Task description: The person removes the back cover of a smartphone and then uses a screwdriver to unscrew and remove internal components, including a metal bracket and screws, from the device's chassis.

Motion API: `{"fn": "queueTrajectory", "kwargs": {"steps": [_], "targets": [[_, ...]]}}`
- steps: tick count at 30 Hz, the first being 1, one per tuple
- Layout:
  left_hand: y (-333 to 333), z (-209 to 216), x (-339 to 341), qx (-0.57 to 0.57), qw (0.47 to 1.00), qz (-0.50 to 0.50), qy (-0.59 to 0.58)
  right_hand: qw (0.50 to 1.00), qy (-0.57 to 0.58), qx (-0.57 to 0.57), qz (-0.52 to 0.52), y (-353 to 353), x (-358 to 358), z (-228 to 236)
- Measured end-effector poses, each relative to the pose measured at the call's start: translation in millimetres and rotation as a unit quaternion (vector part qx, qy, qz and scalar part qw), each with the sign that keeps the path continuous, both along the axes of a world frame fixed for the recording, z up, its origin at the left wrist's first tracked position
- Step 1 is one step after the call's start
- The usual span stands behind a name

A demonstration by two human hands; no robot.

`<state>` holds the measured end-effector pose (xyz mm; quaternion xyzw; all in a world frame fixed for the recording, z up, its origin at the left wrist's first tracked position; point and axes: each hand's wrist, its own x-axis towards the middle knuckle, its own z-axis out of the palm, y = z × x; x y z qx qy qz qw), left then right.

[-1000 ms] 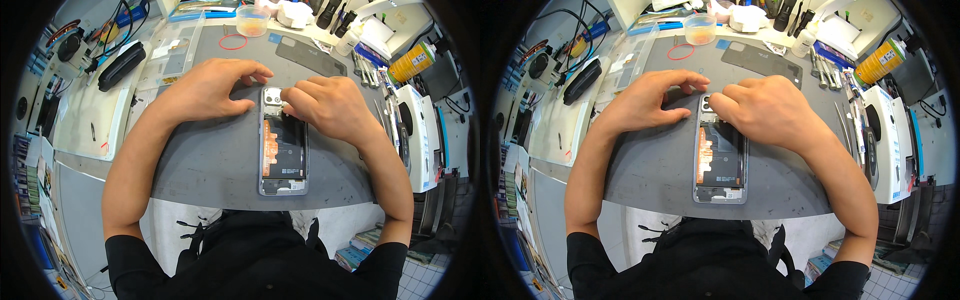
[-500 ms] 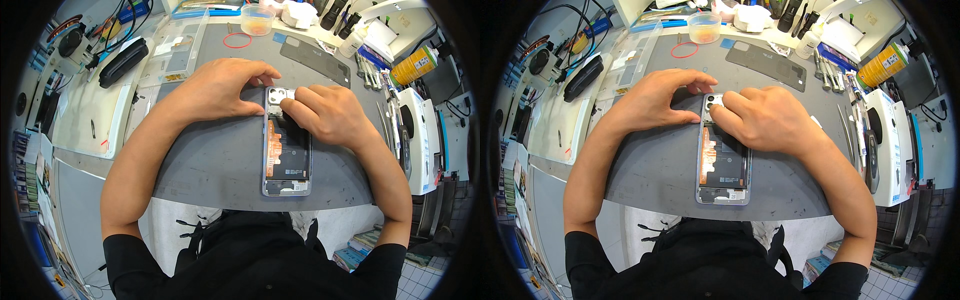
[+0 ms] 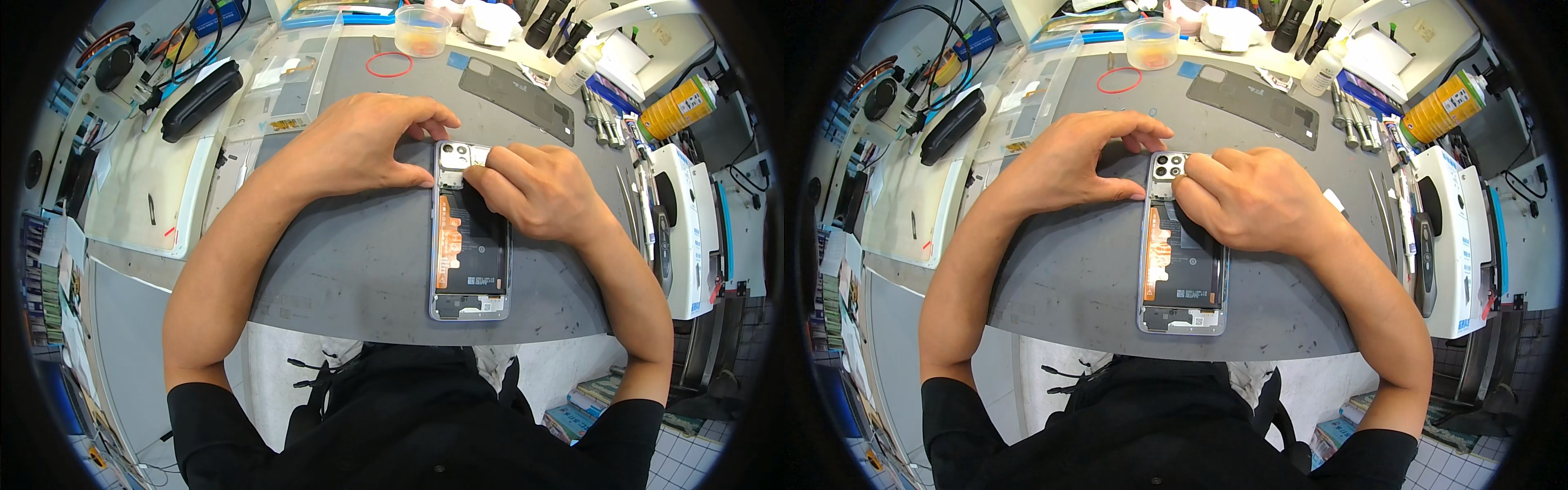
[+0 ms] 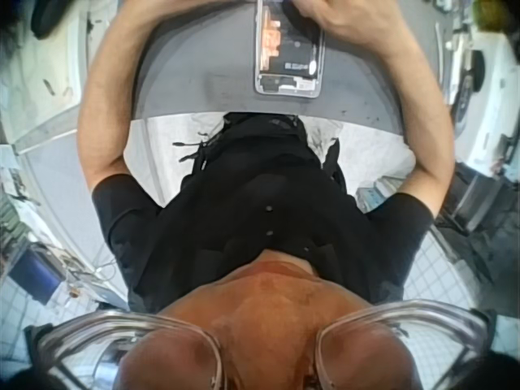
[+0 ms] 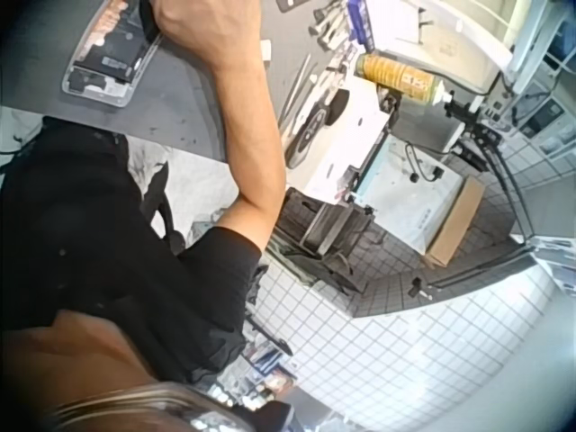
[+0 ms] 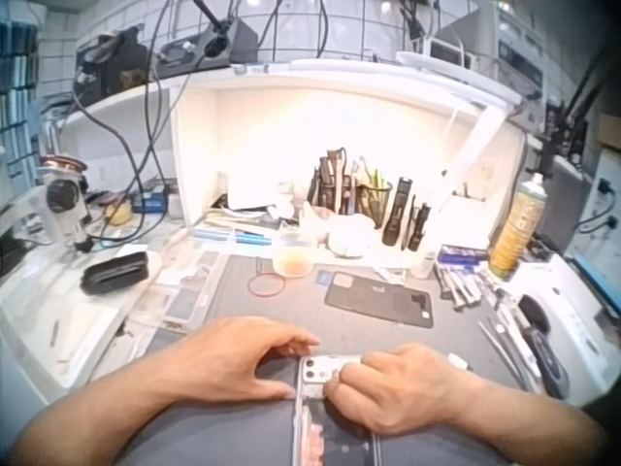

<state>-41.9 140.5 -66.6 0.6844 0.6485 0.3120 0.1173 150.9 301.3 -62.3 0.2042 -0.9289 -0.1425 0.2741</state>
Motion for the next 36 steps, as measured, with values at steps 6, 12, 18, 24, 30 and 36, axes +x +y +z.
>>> {"fn": "queueTrajectory", "kwargs": {"steps": [6, 12, 18, 24, 30, 36], "targets": [[-0.2, 0.1, 0.4, -0.005, 1.0, 0.0, -0.004, 1.0, -0.006, -0.004, -0.004, -1.0, -0.5, 2.4], [0.1, 0.6, 0.9, 0.004, 1.0, -0.002, 0.001, 0.999, -0.049, -0.018, -0.01, 2.5, 3.9, 7.1], [0.5, -4.0, -2.1, 0.007, 1.0, 0.002, -0.007, 0.992, -0.113, 0.044, -0.031, -11.8, -0.4, 24.2], [-1.0, 0.2, -3.5, -0.018, 0.997, -0.006, -0.077, 0.991, -0.125, 0.044, -0.01, -17.9, -7.7, 28.1], [-1.7, 3.2, -7.9, -0.045, 0.99, -0.012, -0.129, 0.988, -0.145, 0.043, -0.007, -15.4, -7.0, 22.8], [-2.0, -0.4, -9.6, -0.031, 0.992, -0.017, -0.118, 0.992, -0.123, -0.019, -0.03, -6.9, -0.1, 28.4]]}}
